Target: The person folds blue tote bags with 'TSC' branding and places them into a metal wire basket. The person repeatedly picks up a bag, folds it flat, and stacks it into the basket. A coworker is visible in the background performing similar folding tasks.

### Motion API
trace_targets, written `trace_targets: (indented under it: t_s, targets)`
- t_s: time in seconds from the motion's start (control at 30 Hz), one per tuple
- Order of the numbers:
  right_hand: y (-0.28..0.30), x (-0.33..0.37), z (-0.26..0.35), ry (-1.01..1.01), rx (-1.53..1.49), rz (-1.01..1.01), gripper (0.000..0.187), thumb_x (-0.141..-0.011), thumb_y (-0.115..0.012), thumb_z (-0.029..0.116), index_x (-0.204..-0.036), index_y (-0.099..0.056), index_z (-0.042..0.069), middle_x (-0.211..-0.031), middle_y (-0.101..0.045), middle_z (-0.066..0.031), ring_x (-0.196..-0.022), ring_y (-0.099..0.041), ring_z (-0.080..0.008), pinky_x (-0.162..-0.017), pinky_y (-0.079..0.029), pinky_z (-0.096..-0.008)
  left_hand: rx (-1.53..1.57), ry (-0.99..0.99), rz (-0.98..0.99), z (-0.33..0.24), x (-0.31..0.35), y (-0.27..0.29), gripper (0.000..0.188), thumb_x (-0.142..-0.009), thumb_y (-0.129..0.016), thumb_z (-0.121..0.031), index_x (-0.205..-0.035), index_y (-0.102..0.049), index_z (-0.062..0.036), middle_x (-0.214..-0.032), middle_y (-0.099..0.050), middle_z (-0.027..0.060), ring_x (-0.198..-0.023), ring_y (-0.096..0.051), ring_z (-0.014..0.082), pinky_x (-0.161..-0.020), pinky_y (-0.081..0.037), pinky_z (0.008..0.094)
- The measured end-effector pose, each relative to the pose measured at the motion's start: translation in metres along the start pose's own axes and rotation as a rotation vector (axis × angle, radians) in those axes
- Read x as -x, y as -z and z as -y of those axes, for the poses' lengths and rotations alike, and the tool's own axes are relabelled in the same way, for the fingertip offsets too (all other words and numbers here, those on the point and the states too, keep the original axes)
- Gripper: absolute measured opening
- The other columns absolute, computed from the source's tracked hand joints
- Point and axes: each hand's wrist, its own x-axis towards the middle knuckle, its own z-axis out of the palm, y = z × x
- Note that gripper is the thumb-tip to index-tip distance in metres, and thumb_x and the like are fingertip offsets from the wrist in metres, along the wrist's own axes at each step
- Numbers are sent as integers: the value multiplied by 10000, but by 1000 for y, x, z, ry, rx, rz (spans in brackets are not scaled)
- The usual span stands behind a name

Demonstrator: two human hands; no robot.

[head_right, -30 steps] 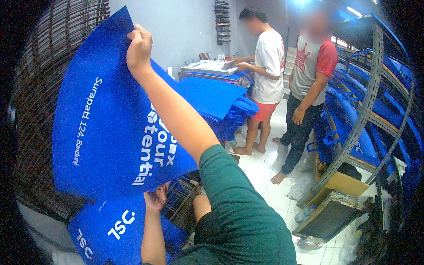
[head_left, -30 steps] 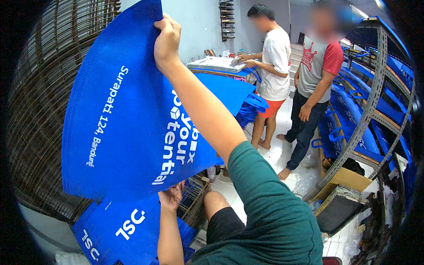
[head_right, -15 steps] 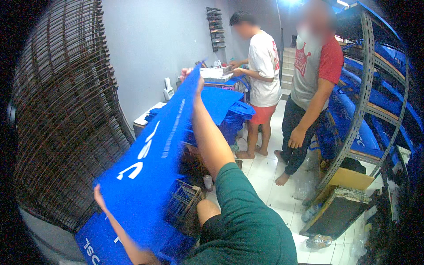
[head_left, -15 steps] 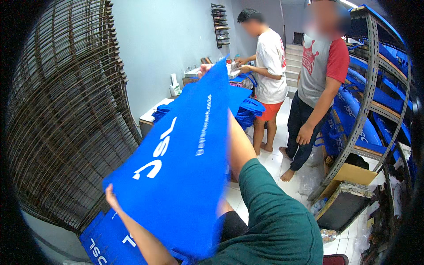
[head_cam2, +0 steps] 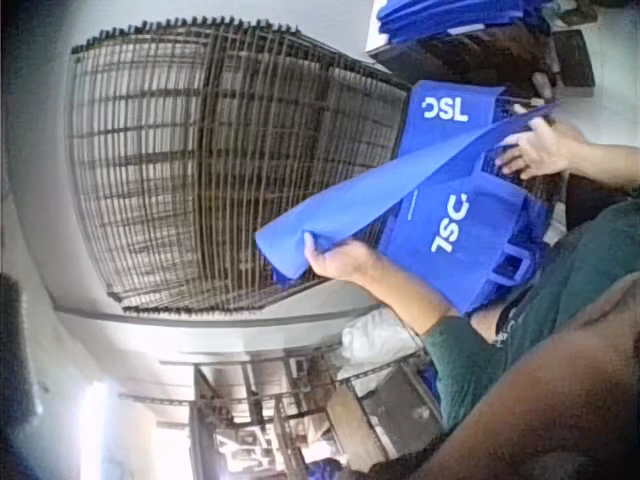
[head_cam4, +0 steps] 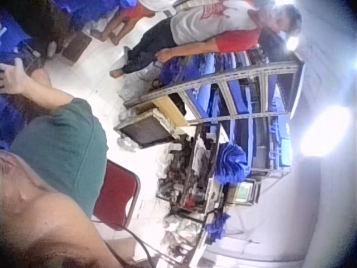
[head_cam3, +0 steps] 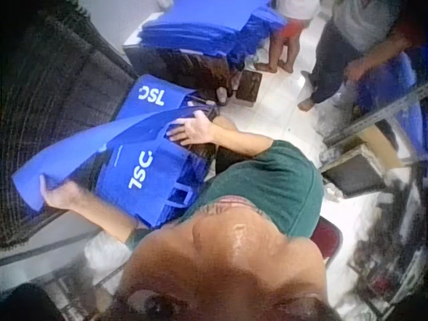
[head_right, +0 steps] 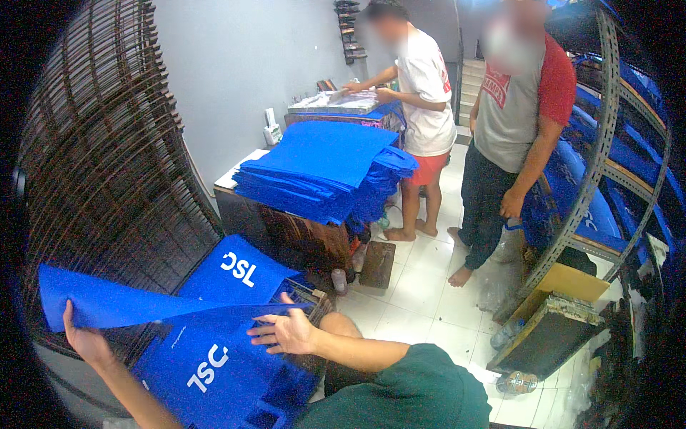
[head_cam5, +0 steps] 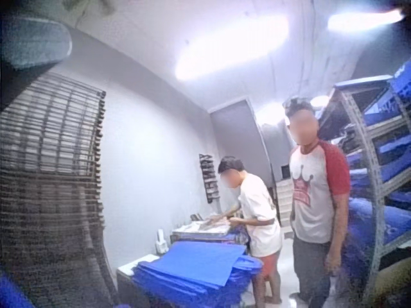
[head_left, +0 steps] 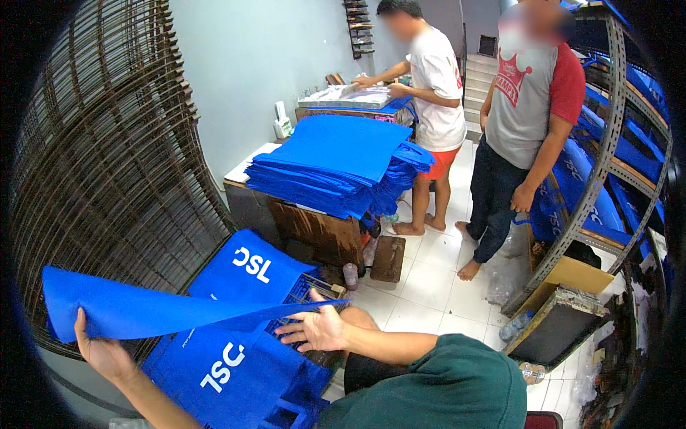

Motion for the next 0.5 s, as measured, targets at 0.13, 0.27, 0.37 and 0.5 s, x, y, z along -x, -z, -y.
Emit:
trace_targets:
  t_s: [0.13,0.27,0.37,0.5]
  targets:
    - [-16,-15,2,-50,92,-49,737,-822,-384,667,-1234,-454,59,-1204,-528,-186,-1033,-570,-315,-664,-533,-380,16,-25,-23,-18,-7,42,334,-852,-582,-153,-1116,-548,48,-1132,-567,166,-994,-555,259,-915,-439,409]
    - [-12,-20,-1,-77,18,-2,542,-890,-423,481,-1226,-453,57,-1169,-532,-204,-933,-609,-307,-616,-567,-355,-32,-85,-94,-40,-5,75,347,-879,-547,-158,-1162,-533,42,-1217,-506,198,-1056,-519,284,-956,-408,424]
    - [-28,-21,-2,-71,-62,54,426,-955,-379,249,-1306,-367,8,-1075,-565,-257,-852,-644,-334,-644,-596,-352,-379,-223,-58,-66,7,96,354,-890,-487,-134,-1229,-522,-35,-1289,-446,191,-1109,-480,287,-983,-387,420]
    - [-38,-20,3,-73,-56,24,356,-946,-417,149,-1294,-416,72,-987,-594,-263,-764,-669,-299,-605,-601,-341,-838,-326,-81,-89,-1,131,447,-848,-449,-16,-1280,-498,-117,-1278,-468,154,-1094,-493,288,-963,-408,414]
